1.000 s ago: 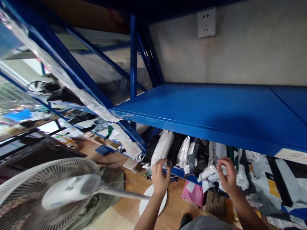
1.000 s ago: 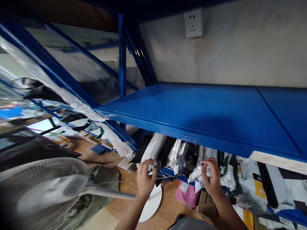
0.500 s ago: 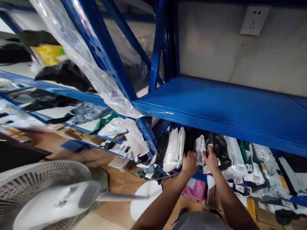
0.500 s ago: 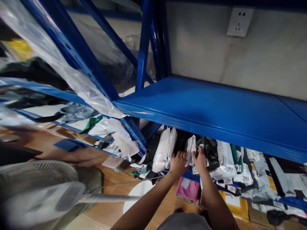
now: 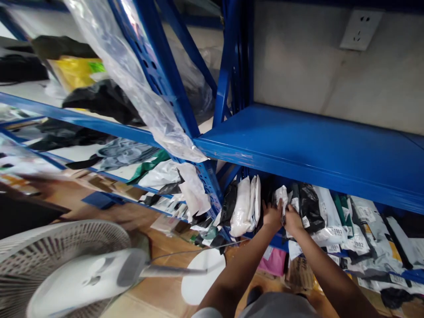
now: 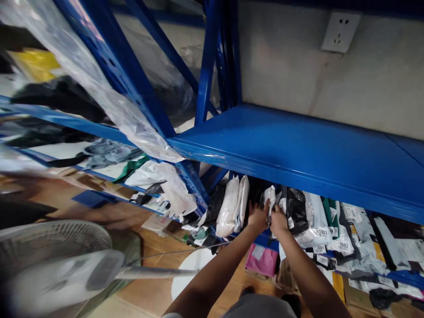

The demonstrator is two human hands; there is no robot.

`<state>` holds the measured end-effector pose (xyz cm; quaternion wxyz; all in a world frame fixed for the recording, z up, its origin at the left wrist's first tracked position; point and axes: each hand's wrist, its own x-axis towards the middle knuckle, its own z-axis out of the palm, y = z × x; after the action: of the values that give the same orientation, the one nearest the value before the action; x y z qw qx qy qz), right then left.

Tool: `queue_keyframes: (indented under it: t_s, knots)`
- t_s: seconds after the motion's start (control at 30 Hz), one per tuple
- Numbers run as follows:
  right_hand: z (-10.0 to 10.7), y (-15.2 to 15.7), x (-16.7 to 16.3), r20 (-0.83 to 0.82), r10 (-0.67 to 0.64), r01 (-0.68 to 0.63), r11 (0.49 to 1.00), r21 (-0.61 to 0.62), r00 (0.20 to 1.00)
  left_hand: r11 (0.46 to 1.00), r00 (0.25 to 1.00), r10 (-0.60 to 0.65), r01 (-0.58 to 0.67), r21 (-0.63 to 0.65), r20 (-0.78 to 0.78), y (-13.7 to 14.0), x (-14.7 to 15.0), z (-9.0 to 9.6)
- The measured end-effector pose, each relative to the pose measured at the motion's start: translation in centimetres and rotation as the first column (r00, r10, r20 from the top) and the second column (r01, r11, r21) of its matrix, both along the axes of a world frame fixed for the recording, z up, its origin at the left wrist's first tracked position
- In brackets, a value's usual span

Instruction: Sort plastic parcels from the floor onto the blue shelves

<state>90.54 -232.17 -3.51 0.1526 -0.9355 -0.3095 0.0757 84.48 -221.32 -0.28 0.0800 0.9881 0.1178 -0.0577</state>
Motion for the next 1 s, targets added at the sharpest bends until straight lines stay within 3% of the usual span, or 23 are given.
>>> queue_keyframes:
  t_s: [0.3,0.37,0.43,0.47,0.53,0.6,0.63,0.7,0.8,1.0]
  knots:
    - [1.5,-2.0,2.2,-0.061,-0.021,0.024,0.999,0.041,0.998,0.994,0.996,-0.078,0.082,-0.076,0.053,-1.0,-2.9,-0.7]
    - [2.6,-1.2,2.6,-0.018,-0.002,0.003,0.996,0.084,1.000,0.980,0.972,-0.119,0.147,-0.132,0.201,-0.6,-5.0,-0.5]
    - [3.7,0.7,2.6,0.080,0.067,-0.085,0.966,0.246,0.995,0.971,0.884,-0.081,0.174,-0.162,0.461,1.1,-7.5,-0.3]
    - [4.1,2.0,2.4,0.120,0.115,-0.149,0.928,0.342,0.986,0.978,0.811,-0.005,0.127,-0.168,0.585,2.5,-8.8,-0.2]
    - [4.3,5.1,1.7,0.125,0.186,-0.223,0.859,0.461,0.975,0.970,0.638,0.240,-0.128,-0.206,0.732,6.0,-10.7,-0.3]
    - [3.9,7.9,0.7,0.050,0.191,-0.193,0.871,0.452,0.980,0.874,0.489,0.465,-0.383,-0.298,0.738,9.6,-11.4,-0.8]
    - [3.5,8.9,0.4,0.017,0.166,-0.157,0.893,0.422,0.986,0.826,0.469,0.540,-0.456,-0.332,0.699,11.1,-11.2,-1.2]
    - [2.4,10.0,-0.2,-0.013,0.122,-0.109,0.924,0.365,0.992,0.756,0.517,0.641,-0.550,-0.354,0.567,12.7,-10.4,-2.1]
    - [0.7,9.5,-0.4,-0.022,0.114,-0.101,0.945,0.310,0.993,0.719,0.613,0.692,-0.632,-0.290,0.380,12.2,-9.1,-3.1]
    - [-0.4,7.5,-0.5,-0.006,0.136,-0.132,0.969,0.207,0.991,0.796,0.764,0.605,-0.588,-0.145,0.222,11.0,-8.5,-1.3]
